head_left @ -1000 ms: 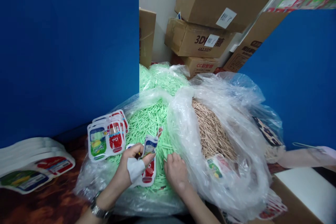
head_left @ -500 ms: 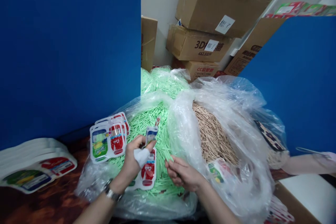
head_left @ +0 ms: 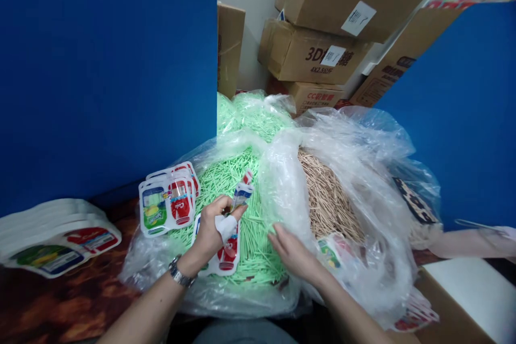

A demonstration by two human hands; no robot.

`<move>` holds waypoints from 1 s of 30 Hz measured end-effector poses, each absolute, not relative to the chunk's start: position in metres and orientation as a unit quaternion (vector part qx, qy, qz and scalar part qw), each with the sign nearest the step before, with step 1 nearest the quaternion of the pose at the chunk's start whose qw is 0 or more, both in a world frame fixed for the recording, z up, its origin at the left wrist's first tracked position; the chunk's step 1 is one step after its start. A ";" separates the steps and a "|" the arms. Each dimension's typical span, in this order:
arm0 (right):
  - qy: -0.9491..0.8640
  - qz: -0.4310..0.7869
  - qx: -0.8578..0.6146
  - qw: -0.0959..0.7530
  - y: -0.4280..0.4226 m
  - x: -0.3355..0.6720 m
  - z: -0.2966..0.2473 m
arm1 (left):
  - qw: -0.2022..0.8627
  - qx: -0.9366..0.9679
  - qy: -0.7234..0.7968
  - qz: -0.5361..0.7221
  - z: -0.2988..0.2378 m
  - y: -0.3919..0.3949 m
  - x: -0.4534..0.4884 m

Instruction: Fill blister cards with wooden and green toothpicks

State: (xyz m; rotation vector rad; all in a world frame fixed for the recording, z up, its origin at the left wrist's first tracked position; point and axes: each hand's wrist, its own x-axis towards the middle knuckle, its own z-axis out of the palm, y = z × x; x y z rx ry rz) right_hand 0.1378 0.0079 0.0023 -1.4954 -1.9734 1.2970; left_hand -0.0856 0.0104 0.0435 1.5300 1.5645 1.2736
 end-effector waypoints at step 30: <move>-0.454 0.588 -0.349 0.572 0.022 0.090 0.083 | 0.266 0.612 0.583 0.463 0.018 -0.021 -0.076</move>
